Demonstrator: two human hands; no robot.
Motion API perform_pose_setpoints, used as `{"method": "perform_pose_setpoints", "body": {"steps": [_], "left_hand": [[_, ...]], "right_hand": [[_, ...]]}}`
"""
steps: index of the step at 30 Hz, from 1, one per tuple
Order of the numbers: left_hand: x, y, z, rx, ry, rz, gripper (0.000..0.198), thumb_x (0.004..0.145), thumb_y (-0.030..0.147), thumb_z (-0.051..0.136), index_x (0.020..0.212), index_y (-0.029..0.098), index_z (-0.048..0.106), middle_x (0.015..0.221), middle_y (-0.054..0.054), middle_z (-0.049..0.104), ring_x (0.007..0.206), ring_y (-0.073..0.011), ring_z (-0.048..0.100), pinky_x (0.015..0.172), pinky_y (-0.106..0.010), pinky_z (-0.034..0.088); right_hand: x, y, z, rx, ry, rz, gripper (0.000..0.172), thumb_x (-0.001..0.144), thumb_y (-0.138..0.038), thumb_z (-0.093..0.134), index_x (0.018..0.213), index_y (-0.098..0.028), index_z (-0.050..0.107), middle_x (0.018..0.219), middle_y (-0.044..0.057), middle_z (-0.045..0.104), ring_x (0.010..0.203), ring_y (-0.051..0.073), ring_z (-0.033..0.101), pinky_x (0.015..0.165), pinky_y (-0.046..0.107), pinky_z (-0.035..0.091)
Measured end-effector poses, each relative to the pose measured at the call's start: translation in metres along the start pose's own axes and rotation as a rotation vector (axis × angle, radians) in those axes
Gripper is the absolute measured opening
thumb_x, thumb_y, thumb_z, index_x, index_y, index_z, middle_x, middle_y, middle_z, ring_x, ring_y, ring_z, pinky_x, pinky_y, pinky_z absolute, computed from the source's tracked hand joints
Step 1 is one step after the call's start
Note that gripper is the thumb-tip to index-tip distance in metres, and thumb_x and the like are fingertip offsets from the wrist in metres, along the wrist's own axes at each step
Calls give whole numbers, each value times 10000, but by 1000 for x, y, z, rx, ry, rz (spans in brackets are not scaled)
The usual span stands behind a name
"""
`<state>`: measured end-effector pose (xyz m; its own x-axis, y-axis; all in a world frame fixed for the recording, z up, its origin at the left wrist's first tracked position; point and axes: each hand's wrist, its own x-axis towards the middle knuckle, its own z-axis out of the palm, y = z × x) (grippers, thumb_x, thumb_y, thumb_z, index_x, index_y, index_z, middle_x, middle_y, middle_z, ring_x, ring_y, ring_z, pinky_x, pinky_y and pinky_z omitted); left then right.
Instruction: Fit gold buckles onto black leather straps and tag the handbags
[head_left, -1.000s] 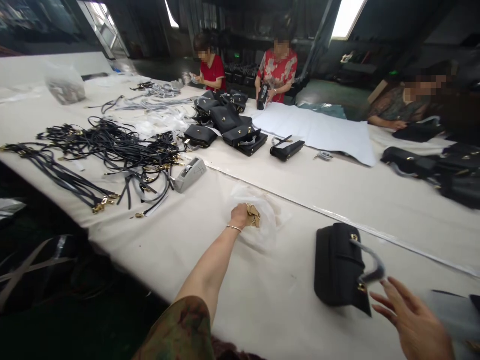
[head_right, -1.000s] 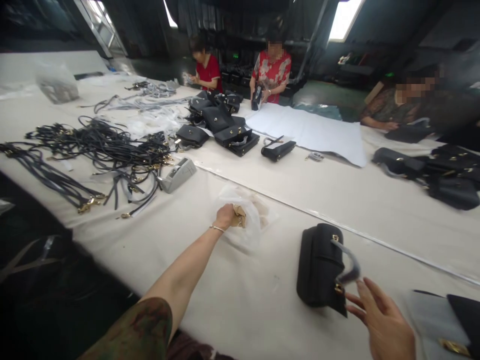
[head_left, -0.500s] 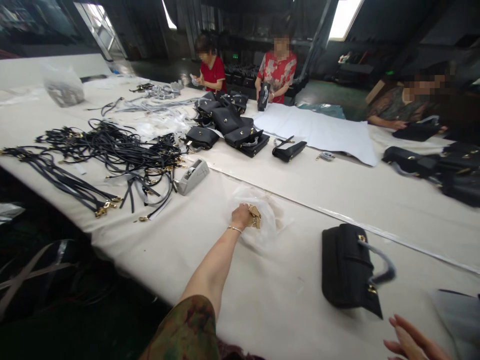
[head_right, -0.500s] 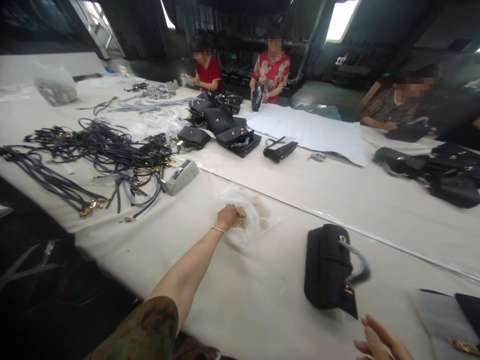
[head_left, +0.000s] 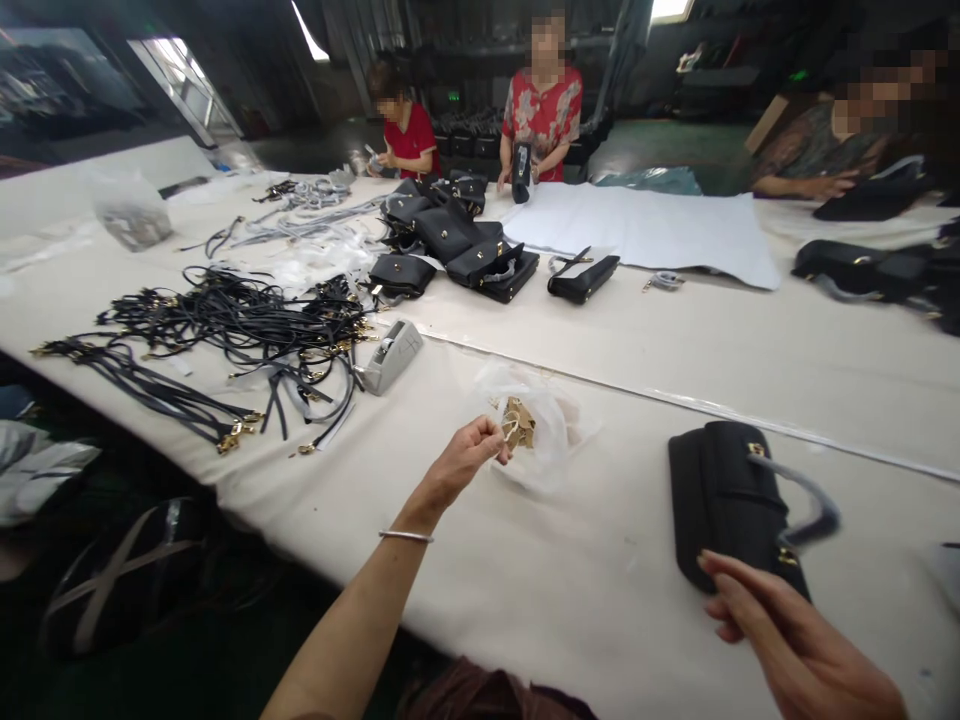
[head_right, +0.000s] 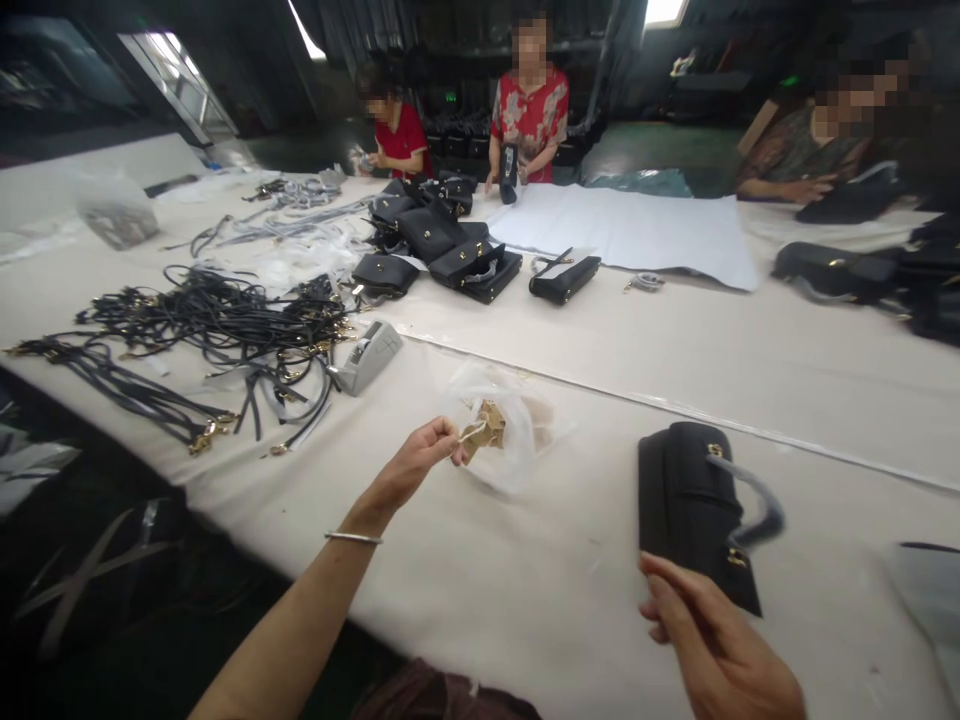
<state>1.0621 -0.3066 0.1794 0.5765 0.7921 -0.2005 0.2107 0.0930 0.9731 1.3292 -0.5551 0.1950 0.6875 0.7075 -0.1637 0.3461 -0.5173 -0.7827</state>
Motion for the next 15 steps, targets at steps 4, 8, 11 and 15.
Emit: {"method": "perform_pose_setpoints", "body": {"steps": [4,8,11,15], "left_hand": [[-8,24,28,-433,-220,-20,351,841,480,681,835,180,499,624,18,587,673,-147,611,653,-254,468],[-12,42,56,-477,-407,-67,333,857,454,684,865,154,539,634,1,613,585,-117,580,507,-204,418],[-12,52,69,-475,-494,-74,327,855,438,693,895,153,539,643,6,623,517,-92,547,455,-184,373],[0,49,78,-474,-410,-61,359,873,475,660,1003,161,543,727,-1,648,515,-88,548,459,-187,378]], "right_hand": [[3,-71,34,174,-125,-224,287,810,-489,688,963,-258,763,770,29,724,579,171,655,542,244,585],[9,-98,54,307,-334,-262,328,861,-408,676,1139,-238,710,786,22,726,611,166,665,572,254,587],[13,-99,60,424,-502,-182,340,875,-397,684,1170,-226,687,810,22,740,737,193,705,687,286,605],[18,-93,58,580,-515,45,312,808,-467,764,857,-160,734,768,56,743,701,195,706,679,288,611]]}}
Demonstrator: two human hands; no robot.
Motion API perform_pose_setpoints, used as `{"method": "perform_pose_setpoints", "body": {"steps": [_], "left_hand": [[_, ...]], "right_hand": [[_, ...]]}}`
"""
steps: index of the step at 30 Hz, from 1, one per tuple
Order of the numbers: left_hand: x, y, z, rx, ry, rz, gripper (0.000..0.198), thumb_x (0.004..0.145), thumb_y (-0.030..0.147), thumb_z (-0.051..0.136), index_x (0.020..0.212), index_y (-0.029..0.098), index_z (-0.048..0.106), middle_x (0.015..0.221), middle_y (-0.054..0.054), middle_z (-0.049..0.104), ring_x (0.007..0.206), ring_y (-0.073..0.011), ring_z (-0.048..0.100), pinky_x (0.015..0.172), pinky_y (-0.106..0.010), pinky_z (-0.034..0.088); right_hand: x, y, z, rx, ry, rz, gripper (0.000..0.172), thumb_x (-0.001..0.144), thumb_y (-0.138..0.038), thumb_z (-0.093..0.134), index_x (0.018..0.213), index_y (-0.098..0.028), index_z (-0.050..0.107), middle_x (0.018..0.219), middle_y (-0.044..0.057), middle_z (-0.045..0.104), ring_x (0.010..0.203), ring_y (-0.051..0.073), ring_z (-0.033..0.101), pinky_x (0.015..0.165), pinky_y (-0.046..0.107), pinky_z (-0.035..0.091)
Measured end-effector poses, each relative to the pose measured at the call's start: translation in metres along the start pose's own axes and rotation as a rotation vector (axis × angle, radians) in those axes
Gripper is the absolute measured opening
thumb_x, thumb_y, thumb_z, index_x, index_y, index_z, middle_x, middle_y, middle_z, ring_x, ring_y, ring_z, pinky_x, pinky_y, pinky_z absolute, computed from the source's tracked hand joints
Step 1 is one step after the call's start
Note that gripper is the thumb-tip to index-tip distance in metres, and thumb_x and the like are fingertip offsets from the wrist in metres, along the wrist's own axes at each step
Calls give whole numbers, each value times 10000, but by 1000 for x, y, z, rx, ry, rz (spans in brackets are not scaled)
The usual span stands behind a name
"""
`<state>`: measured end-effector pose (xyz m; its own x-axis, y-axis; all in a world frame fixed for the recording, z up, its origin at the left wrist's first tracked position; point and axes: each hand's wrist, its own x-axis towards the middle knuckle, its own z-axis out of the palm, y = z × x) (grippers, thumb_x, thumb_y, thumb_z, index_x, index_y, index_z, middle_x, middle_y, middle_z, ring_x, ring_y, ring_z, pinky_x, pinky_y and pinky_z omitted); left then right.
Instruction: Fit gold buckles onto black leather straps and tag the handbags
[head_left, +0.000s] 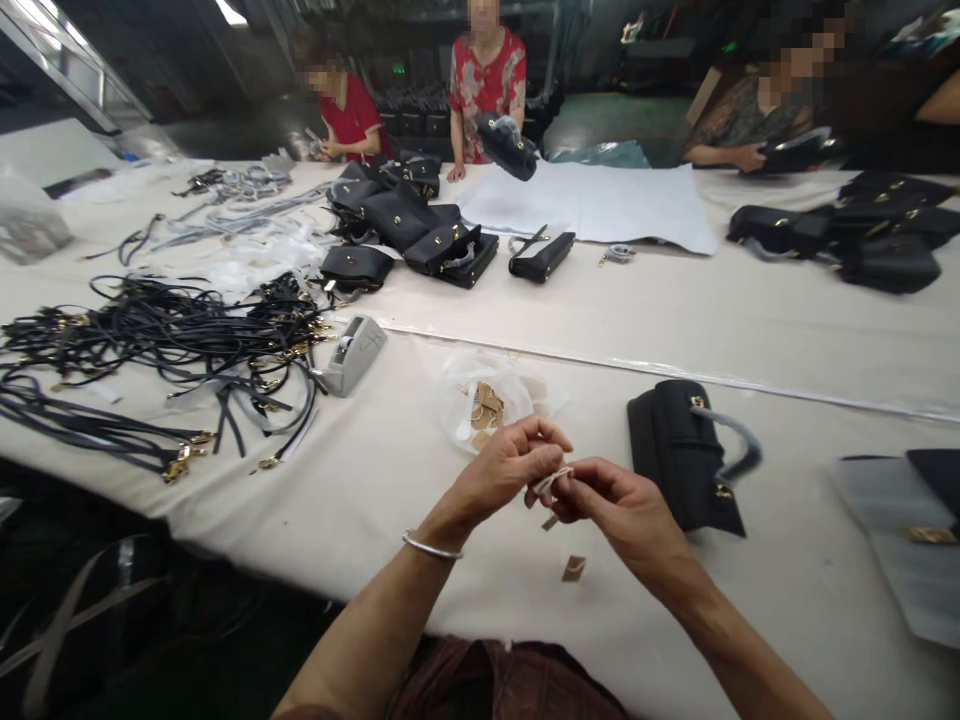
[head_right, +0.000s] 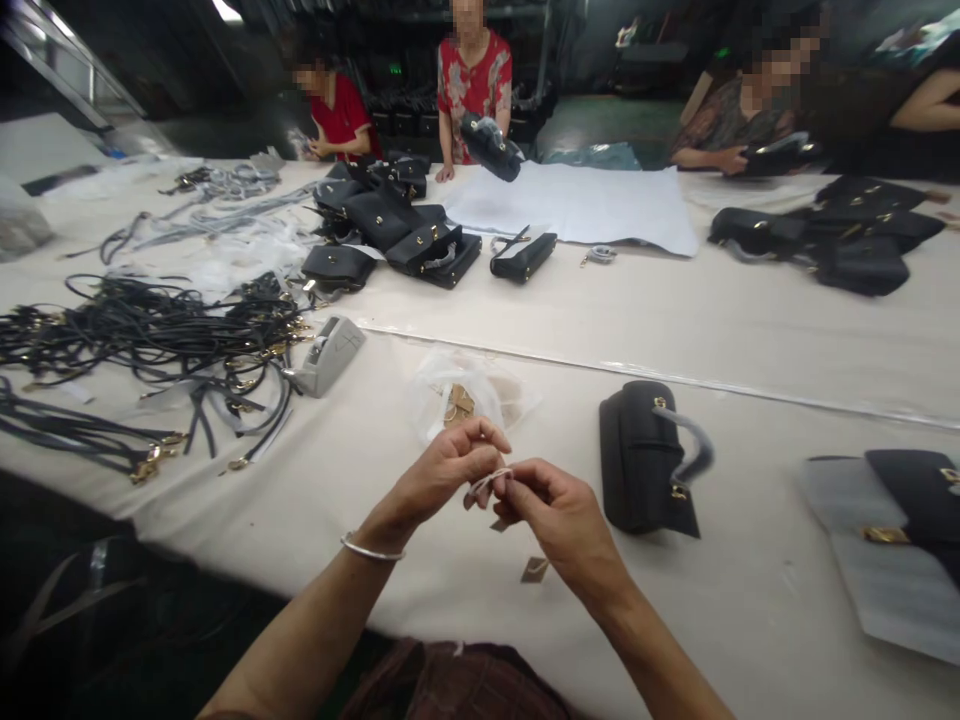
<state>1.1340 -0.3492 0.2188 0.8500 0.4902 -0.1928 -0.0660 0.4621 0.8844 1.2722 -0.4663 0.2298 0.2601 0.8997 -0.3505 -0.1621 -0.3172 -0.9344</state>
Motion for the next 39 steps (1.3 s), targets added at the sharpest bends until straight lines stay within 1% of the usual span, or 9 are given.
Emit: {"method": "perform_pose_setpoints", "body": {"steps": [3,6,10,17,23,27,30,34,39], "left_hand": [[12,-16,-8,82,76,74,413,903,517,599,1125,168,588,1048,-96,689,905,-179,665,765,-285,517],[17,-40,-8,200,-114,33,495,871,517,640,1240,188,618,1325,-120,607,1271,-259,520,1062,-386,400],[18,-69,9,176,-296,-162,480,845,469,690,1234,193,640,1131,-85,691,1037,-218,620,884,-328,467],[17,-90,15,54,-298,-269,349,871,474,652,906,127,675,823,-61,693,637,-98,506,613,-221,386],[18,-74,15,174,-275,-148,415,814,409,728,1151,178,655,1178,-107,670,1045,-212,606,913,-332,463],[32,-63,37,-16,-316,-62,526,841,480,697,1249,163,599,1190,-139,665,1172,-260,599,1019,-386,424],[44,-65,60,-94,-220,-107,405,819,461,727,1042,139,624,905,-98,720,916,-226,687,876,-350,489],[53,-74,86,17,-29,-131,298,828,423,694,797,148,584,632,-36,682,621,-169,655,674,-284,487],[52,-82,97,248,32,-133,192,862,337,609,769,171,586,581,-11,677,537,-141,622,593,-244,458]], "right_hand": [[2,2,-9,229,67,147,398,738,-485,829,905,-138,725,767,71,750,647,178,707,618,262,615],[5,2,-17,390,133,209,435,686,-485,870,898,-145,702,695,49,731,576,158,688,529,224,592],[8,3,-27,438,200,236,530,632,-502,897,972,-161,675,641,27,712,501,170,664,422,231,560],[5,3,-57,318,337,94,485,673,-465,876,978,-126,712,852,97,756,566,133,654,442,194,538],[-5,1,-66,298,361,166,474,652,-473,871,939,-122,734,867,127,765,654,203,714,601,291,616],[-12,8,-68,170,352,147,440,729,-462,793,981,-104,755,604,62,692,538,165,622,410,202,465],[-17,15,-74,-49,407,50,384,784,-441,732,1015,-136,771,584,34,669,456,124,521,378,208,404],[-27,25,-82,-242,457,-58,309,807,-432,688,966,-187,789,1093,108,726,426,101,539,425,275,501],[-39,40,-88,-249,479,-38,338,832,-482,656,937,-187,784,1066,114,737,397,114,555,394,273,486]]}}
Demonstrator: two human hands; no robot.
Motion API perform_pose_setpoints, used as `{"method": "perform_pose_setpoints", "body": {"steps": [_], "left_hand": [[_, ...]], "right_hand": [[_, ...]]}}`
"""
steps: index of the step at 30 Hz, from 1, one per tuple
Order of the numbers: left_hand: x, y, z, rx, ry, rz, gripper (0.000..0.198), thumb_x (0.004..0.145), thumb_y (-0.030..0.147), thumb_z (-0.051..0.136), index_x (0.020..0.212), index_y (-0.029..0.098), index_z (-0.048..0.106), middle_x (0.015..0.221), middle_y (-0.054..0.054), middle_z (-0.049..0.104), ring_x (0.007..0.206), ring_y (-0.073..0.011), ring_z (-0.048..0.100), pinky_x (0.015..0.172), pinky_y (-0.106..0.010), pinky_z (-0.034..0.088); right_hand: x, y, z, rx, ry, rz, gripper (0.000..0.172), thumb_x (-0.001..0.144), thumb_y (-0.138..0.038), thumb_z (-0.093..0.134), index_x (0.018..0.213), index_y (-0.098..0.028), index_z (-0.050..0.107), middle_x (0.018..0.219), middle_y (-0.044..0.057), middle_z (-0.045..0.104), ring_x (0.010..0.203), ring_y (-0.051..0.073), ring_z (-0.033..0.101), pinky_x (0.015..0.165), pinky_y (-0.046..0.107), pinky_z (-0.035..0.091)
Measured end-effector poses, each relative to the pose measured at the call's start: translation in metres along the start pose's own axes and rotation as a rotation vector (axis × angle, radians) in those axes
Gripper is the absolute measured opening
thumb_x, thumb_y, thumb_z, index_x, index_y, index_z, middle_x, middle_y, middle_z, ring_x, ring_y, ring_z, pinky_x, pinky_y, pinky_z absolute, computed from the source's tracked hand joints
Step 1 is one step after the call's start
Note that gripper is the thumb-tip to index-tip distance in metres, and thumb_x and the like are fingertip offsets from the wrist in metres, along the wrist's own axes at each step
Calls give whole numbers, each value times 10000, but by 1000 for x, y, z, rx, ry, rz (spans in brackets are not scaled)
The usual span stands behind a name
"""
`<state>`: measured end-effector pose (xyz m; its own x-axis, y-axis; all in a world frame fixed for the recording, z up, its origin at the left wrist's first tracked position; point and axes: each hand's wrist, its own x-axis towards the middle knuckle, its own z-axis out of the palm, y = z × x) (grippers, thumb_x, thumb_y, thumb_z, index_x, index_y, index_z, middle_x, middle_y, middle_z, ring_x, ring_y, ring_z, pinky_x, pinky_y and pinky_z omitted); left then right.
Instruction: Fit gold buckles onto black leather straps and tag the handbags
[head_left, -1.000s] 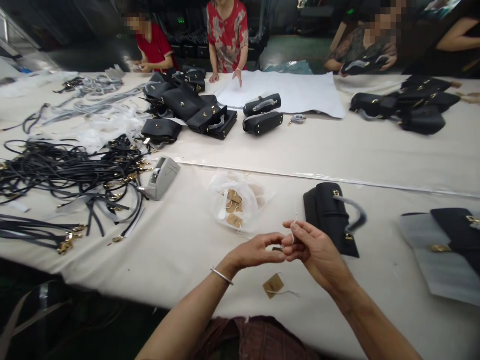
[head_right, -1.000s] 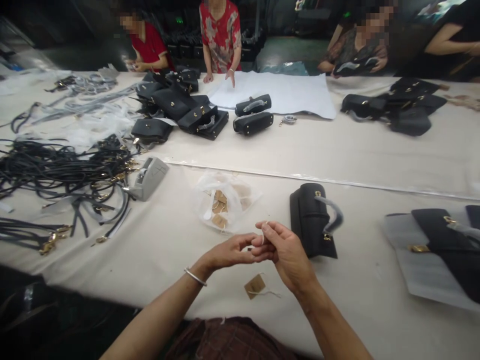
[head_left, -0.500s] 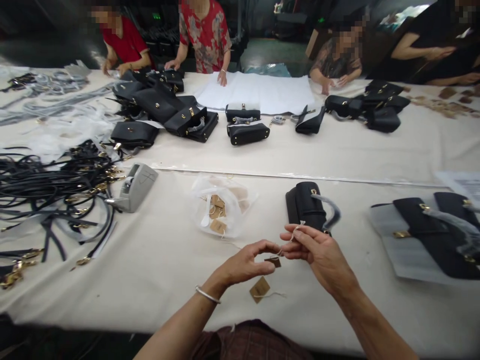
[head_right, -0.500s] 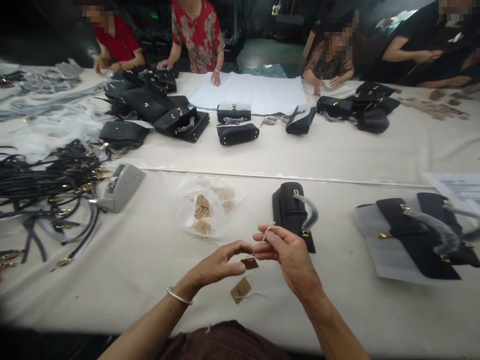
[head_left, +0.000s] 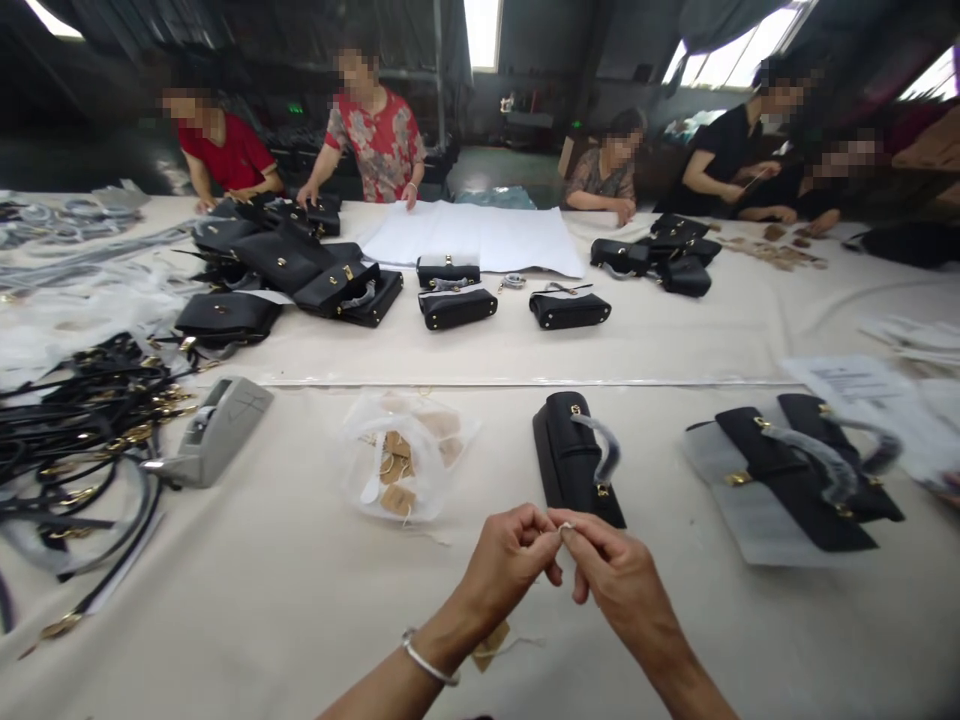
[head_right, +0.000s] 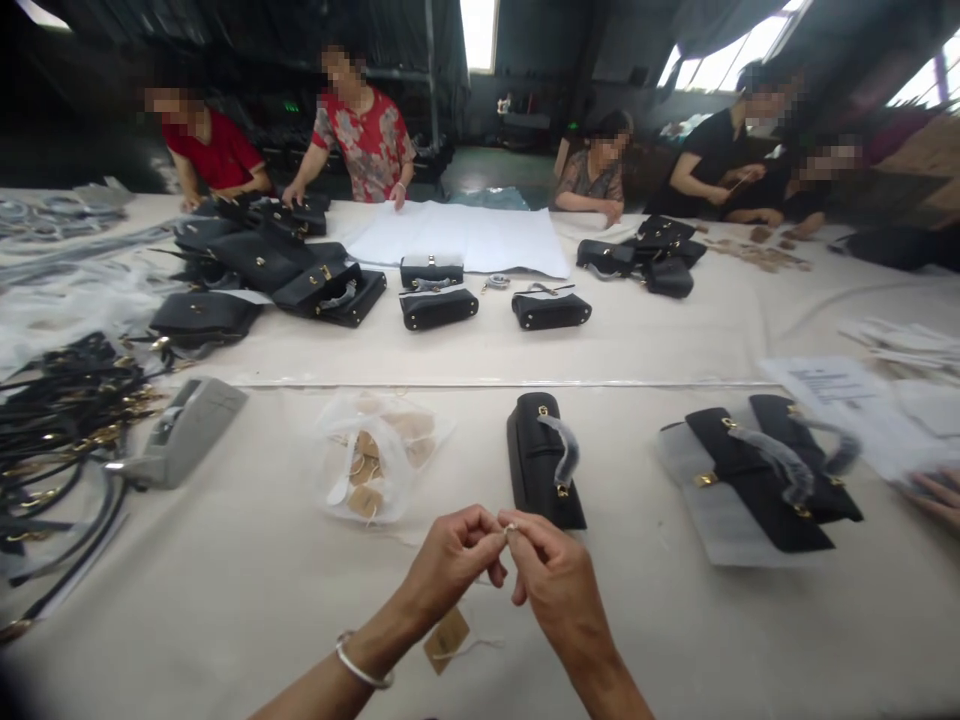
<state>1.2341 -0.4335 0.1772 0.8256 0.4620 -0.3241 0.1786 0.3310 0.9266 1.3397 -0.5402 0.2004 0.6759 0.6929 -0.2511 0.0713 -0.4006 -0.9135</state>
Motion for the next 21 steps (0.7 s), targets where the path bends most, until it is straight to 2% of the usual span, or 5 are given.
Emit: {"method": "perform_pose_setpoints", "body": {"steps": [7,12,16,19,21], "left_hand": [[-5,-2,6,587,98,230,99,817,163,523,750,215,575,631,9,672,553,-132,602,562,-225,407],[-6,-12,18,790,60,279,104,903,236,454,885,203,551,645,-1,636,525,-139,565,540,-236,373],[-7,-13,33,452,-133,68,142,938,328,446,904,206,509,679,12,637,483,-110,554,495,-207,409],[-3,-12,40,110,-266,-121,175,900,362,512,863,191,516,741,5,644,483,-96,570,466,-195,430],[5,-11,40,87,-271,-102,144,844,306,586,812,166,568,775,-8,647,576,-108,599,541,-214,463]], "right_hand": [[-14,12,-11,-35,9,-35,227,806,-359,636,879,-195,775,855,63,724,461,132,562,458,267,485],[-18,22,-20,443,-83,254,189,765,-354,684,814,-185,752,605,4,596,518,132,482,419,224,365],[-19,30,-27,781,-37,263,134,697,-299,745,649,-180,711,990,51,683,837,162,577,730,233,518],[-17,34,-37,1001,-2,318,150,660,-329,791,689,-197,726,901,47,693,948,198,597,874,281,520],[-13,37,-48,1064,53,344,187,639,-359,808,692,-215,700,772,3,647,775,154,593,780,281,541]]}}
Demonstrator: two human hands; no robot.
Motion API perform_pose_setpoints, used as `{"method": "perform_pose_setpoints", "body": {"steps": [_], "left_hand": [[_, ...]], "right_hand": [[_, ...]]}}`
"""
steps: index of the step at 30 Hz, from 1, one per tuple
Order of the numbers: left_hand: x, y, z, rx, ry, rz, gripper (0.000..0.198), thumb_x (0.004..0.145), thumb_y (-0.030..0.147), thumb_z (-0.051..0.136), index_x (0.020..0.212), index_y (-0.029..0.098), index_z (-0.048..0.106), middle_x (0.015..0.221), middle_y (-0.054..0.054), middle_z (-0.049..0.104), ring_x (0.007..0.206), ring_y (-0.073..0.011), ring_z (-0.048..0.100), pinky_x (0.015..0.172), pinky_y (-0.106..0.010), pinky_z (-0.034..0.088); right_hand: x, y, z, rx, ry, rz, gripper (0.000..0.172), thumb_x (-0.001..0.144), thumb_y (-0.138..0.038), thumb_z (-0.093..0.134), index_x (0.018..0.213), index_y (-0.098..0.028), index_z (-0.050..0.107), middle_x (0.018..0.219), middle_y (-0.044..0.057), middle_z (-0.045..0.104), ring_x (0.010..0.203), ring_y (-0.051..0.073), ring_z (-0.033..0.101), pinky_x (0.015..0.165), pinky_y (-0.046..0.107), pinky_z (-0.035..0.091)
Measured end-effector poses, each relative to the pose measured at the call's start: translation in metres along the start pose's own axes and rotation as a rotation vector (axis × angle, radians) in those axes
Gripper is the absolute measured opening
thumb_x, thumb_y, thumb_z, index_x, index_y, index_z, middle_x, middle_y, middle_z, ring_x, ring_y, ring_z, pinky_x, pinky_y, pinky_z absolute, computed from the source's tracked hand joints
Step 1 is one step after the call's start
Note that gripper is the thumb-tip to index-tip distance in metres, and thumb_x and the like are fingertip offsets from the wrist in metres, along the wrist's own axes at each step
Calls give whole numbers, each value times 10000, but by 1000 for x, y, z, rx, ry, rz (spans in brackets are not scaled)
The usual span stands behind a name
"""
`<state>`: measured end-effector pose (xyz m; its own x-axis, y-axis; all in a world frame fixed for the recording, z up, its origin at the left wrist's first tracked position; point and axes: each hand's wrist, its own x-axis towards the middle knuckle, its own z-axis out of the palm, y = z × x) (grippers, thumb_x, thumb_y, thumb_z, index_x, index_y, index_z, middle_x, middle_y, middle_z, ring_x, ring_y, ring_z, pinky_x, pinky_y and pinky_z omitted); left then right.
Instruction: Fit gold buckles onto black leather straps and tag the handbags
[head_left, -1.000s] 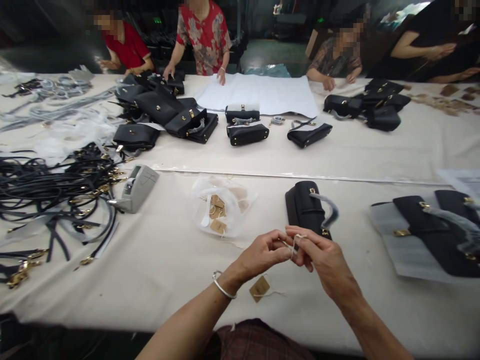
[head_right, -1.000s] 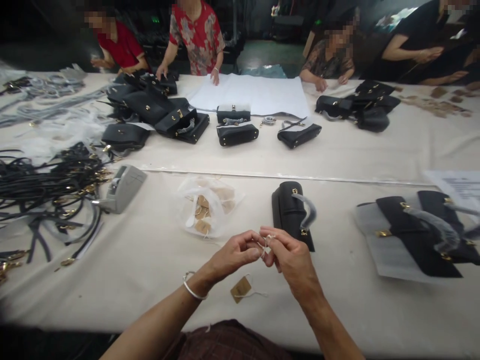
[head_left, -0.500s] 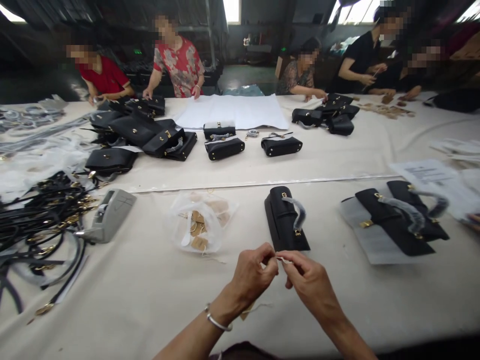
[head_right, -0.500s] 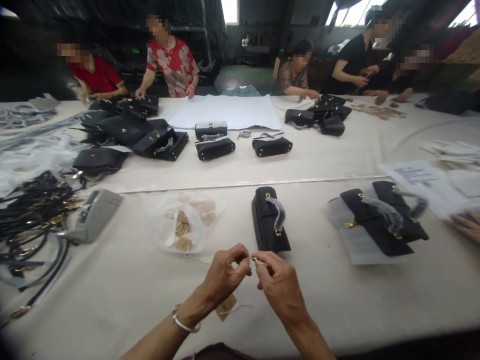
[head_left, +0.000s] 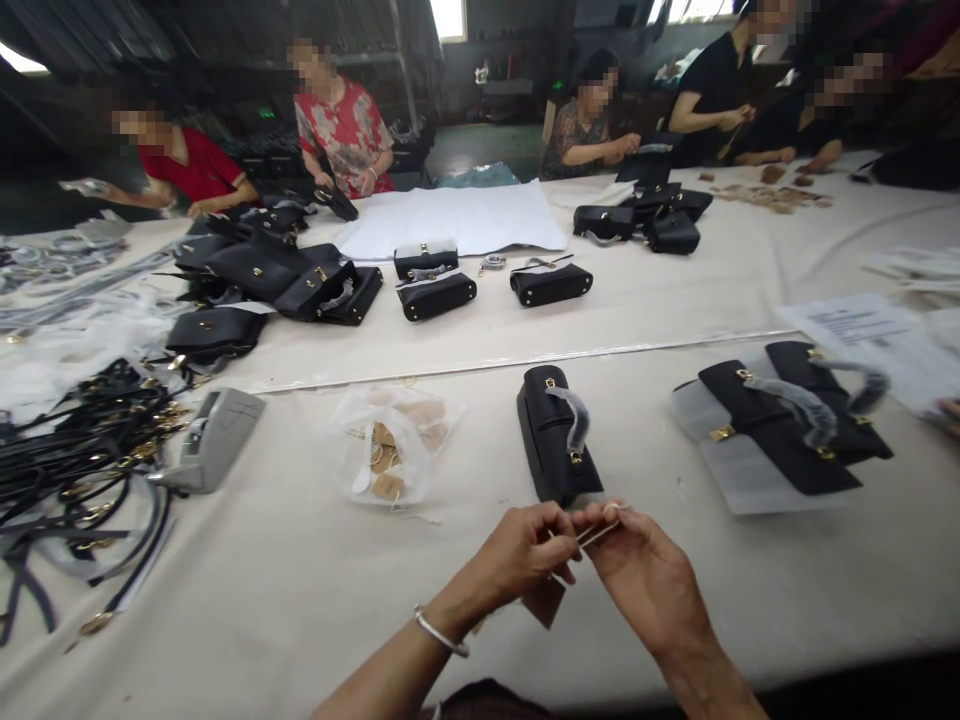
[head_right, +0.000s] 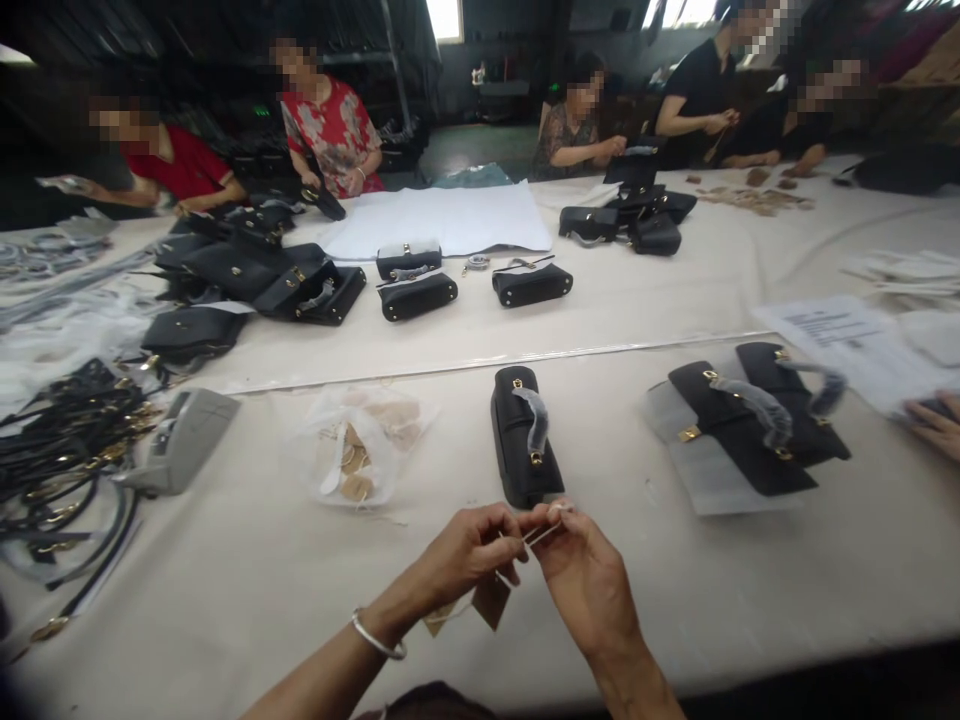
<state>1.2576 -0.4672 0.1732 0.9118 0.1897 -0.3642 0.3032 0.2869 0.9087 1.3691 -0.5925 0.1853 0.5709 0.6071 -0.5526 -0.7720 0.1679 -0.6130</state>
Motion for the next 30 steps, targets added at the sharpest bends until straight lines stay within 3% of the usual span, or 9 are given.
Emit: {"method": "perform_pose_setpoints", "body": {"steps": [3,6,8,11,15,20,25,27,30], "left_hand": [[19,4,-13,195,148,114,101,835,236,600,836,158,662,795,-17,655,712,-139,602,659,-243,473],[48,9,-27,424,316,261,189,900,211,529,987,187,694,937,-43,673,857,-168,617,780,-275,482],[69,13,-34,577,336,356,262,941,200,475,1108,212,677,1029,-56,655,917,-174,616,832,-285,480],[96,19,-38,795,288,391,332,982,199,412,1234,242,624,976,-45,631,846,-169,605,779,-277,483],[116,22,-40,954,217,376,278,978,188,426,1114,251,660,946,-25,612,781,-154,586,687,-242,463],[127,16,-44,953,192,436,218,953,179,504,1055,248,684,962,-17,636,803,-139,592,692,-214,448],[127,10,-43,946,321,393,129,919,220,559,858,175,664,866,-34,625,727,-145,550,641,-243,408],[121,9,-42,793,386,384,96,888,203,578,821,173,641,844,-23,608,742,-142,540,672,-249,403],[110,8,-41,339,393,312,56,832,178,602,781,170,622,830,-6,594,758,-128,532,715,-244,403]], "right_hand": [[14,-18,-11,-197,84,-47,280,651,-449,785,723,-215,649,637,-57,514,466,58,360,446,197,380],[39,-35,-18,-425,127,-60,326,683,-467,756,827,-192,654,594,-78,460,409,28,221,372,179,164],[61,-43,-18,-535,130,-55,323,696,-439,737,871,-178,660,577,-82,458,399,22,217,378,175,132],[92,-52,-12,-730,75,3,258,691,-377,691,850,-177,661,527,-81,463,379,35,254,371,174,125],[121,-59,-4,-924,-98,118,88,659,-270,617,695,-191,619,491,-53,512,390,69,356,362,177,169],[135,-69,-2,-999,-291,208,127,728,-302,571,695,-181,592,556,-39,566,374,42,304,388,204,162],[137,-74,-12,-1004,-404,204,285,834,-444,575,781,-167,621,666,-10,613,423,54,401,440,225,264],[139,-74,-24,-977,-417,173,359,820,-519,635,904,-171,648,671,-2,627,483,95,494,489,235,355],[141,-71,-46,-942,-408,135,489,707,-560,758,1004,-182,668,611,-5,613,592,175,579,599,294,475]]}}
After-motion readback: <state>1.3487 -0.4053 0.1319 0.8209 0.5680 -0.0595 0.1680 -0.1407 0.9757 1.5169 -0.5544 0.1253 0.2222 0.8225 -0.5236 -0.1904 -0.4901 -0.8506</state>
